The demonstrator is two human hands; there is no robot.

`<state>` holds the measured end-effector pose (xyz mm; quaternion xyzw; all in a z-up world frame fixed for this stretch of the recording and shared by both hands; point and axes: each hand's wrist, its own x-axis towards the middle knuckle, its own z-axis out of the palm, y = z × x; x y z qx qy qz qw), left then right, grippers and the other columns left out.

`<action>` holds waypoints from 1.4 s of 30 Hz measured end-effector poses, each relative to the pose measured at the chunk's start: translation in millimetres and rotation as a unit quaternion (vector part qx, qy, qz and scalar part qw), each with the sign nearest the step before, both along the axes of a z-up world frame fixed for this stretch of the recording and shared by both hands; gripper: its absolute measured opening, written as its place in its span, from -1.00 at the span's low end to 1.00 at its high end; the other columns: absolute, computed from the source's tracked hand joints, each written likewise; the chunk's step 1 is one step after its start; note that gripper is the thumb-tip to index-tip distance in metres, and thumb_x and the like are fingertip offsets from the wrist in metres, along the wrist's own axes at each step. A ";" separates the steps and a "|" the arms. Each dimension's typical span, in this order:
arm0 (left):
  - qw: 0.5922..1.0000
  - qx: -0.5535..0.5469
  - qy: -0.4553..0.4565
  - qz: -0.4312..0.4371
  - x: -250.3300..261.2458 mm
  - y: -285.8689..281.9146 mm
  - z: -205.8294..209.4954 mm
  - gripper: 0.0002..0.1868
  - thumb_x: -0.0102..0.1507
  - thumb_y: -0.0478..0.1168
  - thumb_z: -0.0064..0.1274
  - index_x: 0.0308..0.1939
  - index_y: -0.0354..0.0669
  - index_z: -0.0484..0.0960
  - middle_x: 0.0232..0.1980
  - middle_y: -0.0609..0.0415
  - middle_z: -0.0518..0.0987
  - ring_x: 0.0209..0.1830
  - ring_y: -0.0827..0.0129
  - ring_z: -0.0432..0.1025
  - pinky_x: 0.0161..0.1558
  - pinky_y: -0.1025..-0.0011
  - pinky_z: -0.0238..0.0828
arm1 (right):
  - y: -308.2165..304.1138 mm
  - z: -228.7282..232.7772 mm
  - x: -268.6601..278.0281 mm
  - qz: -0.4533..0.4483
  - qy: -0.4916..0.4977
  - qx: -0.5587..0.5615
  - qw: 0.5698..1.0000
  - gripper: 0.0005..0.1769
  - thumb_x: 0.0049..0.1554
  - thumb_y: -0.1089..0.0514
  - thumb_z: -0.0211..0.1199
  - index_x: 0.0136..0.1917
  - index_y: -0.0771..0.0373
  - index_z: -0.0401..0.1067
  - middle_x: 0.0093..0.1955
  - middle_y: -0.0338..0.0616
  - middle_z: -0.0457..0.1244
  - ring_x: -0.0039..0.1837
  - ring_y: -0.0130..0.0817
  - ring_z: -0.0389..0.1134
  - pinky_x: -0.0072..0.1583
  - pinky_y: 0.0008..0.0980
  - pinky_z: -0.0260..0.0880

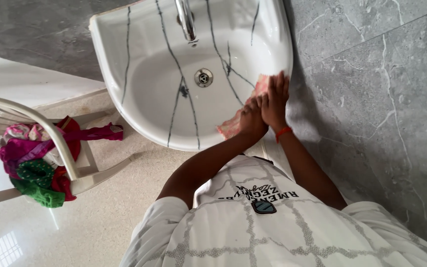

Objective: The person scrubs a white marble-patterned bathroom sink using a pink cloth. They wipe the basin, faucet, and surrounding surfaces repeatedly with both hands.

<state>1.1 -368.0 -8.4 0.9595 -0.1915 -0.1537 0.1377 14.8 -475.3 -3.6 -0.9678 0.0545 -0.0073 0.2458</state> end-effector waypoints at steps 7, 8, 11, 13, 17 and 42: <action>0.990 -0.127 0.018 0.057 70.4 -54.1 33.8 0.17 0.19 0.14 0.12 0.58 -0.36 -0.26 0.63 -0.39 -0.13 0.68 -0.24 -0.31 0.61 -0.03 -0.38 | -50.7 18.6 97.6 0.118 0.006 -0.005 0.993 -0.19 0.36 0.12 0.08 0.70 0.24 -0.25 0.76 0.19 -0.40 0.74 0.24 -0.42 0.62 0.26 -0.30; 0.993 -0.077 0.074 0.057 80.2 -59.9 36.6 0.21 0.20 0.18 0.12 0.60 -0.34 -0.30 0.67 -0.37 -0.21 0.70 -0.21 -0.41 0.62 0.01 -0.50 | -52.2 19.3 109.9 0.126 -0.005 -0.012 0.992 -0.18 0.38 0.13 0.09 0.72 0.25 -0.26 0.76 0.21 -0.41 0.75 0.24 -0.42 0.62 0.27 -0.30; 0.983 -0.111 0.052 0.138 106.7 -69.6 35.2 0.20 0.21 0.23 0.08 0.62 -0.27 -0.32 0.70 -0.32 -0.31 0.71 -0.14 -0.51 0.62 0.04 -0.59 | -55.7 18.7 144.5 0.147 -0.041 -0.034 0.988 -0.18 0.43 0.15 0.11 0.76 0.27 -0.27 0.77 0.26 -0.43 0.76 0.26 -0.42 0.64 0.26 -0.28; 0.971 -0.144 0.010 0.190 125.4 -75.6 28.4 0.18 0.21 0.23 0.06 0.62 -0.24 -0.30 0.70 -0.31 -0.32 0.71 -0.11 -0.51 0.62 0.03 -0.57 | -55.1 16.0 164.4 0.156 -0.066 -0.043 0.985 -0.20 0.45 0.17 0.09 0.77 0.29 -0.26 0.78 0.26 -0.43 0.77 0.25 -0.41 0.67 0.21 -0.24; 0.962 -0.125 -0.095 0.225 172.0 -76.4 15.6 0.14 0.27 0.25 0.03 0.65 -0.24 -0.26 0.72 -0.26 -0.30 0.74 -0.08 -0.49 0.65 0.03 -0.57 | -48.3 8.2 210.4 0.152 -0.069 -0.109 0.980 -0.30 0.50 0.16 0.09 0.75 0.32 -0.13 0.78 0.19 -0.35 0.76 0.19 -0.28 0.70 0.05 -0.18; 0.973 0.001 -0.082 0.215 296.2 -66.6 -1.5 0.22 0.22 0.35 0.00 0.53 -0.59 -0.16 0.58 -0.65 -0.11 0.64 -0.52 -0.30 0.62 -0.21 -0.48 | -34.2 33.8 289.2 0.114 -0.099 0.033 0.988 -0.41 0.44 0.05 0.10 0.62 0.31 0.10 0.60 0.23 0.06 0.59 0.20 0.07 0.54 -0.05 0.11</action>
